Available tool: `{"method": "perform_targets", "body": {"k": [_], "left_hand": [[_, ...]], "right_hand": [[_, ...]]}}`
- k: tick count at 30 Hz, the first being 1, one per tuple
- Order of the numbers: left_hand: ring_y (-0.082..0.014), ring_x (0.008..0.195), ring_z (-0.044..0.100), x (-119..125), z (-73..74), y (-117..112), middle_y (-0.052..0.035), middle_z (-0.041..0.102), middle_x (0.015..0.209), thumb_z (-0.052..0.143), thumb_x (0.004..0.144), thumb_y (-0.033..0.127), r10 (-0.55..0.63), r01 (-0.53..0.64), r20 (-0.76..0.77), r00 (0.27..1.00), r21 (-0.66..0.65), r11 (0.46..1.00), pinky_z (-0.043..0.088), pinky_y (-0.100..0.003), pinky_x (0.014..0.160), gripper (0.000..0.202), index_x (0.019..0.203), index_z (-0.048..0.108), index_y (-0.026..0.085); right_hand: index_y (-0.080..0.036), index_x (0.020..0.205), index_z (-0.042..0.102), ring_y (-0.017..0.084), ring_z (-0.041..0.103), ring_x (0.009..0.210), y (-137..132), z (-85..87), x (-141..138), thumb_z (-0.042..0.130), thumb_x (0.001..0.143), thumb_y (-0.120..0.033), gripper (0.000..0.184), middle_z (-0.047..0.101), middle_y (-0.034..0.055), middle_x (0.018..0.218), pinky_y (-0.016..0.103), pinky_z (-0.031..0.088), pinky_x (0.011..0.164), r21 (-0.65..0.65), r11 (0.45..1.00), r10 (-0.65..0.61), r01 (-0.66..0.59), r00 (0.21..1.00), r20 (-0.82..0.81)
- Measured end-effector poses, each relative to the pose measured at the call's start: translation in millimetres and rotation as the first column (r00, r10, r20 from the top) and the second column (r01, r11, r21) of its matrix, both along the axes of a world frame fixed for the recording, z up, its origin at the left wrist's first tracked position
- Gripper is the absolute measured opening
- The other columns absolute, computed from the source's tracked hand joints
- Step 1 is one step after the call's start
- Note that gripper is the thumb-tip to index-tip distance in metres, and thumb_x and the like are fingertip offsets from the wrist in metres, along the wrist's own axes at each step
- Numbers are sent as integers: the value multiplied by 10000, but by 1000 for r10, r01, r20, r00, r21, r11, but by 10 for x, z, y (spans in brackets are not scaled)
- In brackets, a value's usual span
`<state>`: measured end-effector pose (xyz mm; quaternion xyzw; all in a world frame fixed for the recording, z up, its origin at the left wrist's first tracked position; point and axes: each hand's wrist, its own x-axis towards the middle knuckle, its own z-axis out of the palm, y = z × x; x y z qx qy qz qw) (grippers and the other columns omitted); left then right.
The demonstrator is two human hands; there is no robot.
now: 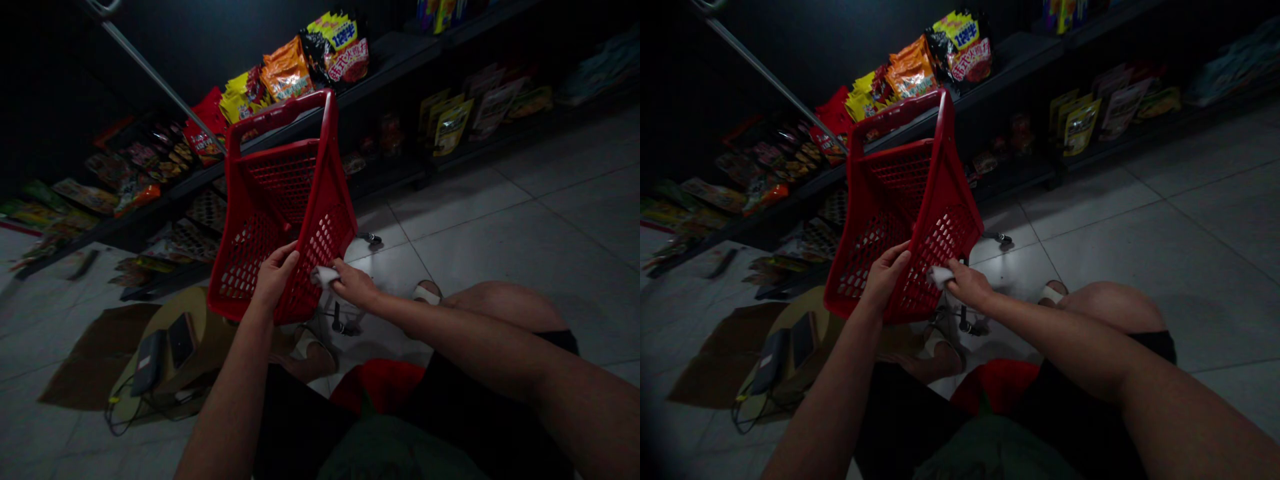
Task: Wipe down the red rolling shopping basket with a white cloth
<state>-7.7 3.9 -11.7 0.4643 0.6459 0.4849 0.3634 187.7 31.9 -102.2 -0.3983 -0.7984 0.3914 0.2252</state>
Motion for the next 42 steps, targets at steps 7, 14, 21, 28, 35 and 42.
{"method": "perform_targets", "body": {"k": [7, 14, 21, 28, 35, 42], "left_hand": [[-243, 1105, 665, 15, -28, 19, -81, 733, 1194, 724, 782, 462, 7, -7, -19, 1000, 11, 1000, 498, -401, 1014, 482, 1186, 711, 198], [-232, 1110, 656, 32, -24, 17, -68, 732, 1191, 700, 807, 447, 3, 1, -83, 997, 54, 999, 487, -371, 1014, 455, 1188, 709, 199], [-223, 1030, 679, 16, -9, 24, -79, 744, 1153, 722, 776, 478, 31, -30, -54, 998, 23, 999, 521, -363, 942, 499, 1178, 706, 183], [-233, 1042, 685, 12, -12, -6, -73, 747, 1157, 732, 768, 497, 31, -30, -53, 998, 9, 1000, 526, -370, 950, 517, 1195, 710, 207], [-233, 1072, 677, 66, -7, -11, -77, 737, 1187, 730, 763, 492, 48, -48, -34, 998, 1, 999, 515, -386, 993, 527, 1202, 705, 201], [-234, 1052, 685, 41, 2, -32, -76, 744, 1171, 732, 769, 489, 37, -37, -40, 998, -5, 999, 532, -377, 959, 515, 1194, 707, 201]], "right_hand": [[-289, 1442, 446, 233, 627, 1029, -129, -115, -26, 503, 927, -236, 521, 633, 77, 1228, 308, 470, 810, 187, 941, 260, -283, 956, 139], [-227, 1402, 476, 253, 637, 1037, -209, -29, -222, 504, 919, -246, 484, 657, 110, 1230, 339, 488, 850, 101, 950, 276, -294, 948, 158], [-175, 1290, 604, 124, 624, 688, -103, -73, -260, 472, 800, -138, 509, 725, 27, 946, 214, 486, 636, -686, 662, 57, -301, 933, -354], [-141, 1183, 675, 157, 650, 847, 58, -163, -74, 468, 798, -124, 437, 729, 38, 1002, 229, 504, 741, -492, 861, -16, -132, 958, -285], [-201, 1512, 363, 281, 652, 1062, -81, -209, -154, 461, 929, -229, 592, 645, 169, 1268, 401, 494, 903, 128, 954, 238, -270, 946, 218], [-176, 1377, 542, 201, 675, 919, 164, -176, -106, 484, 872, -205, 509, 719, 79, 1122, 272, 503, 779, -114, 958, 268, -263, 963, 26]]}}
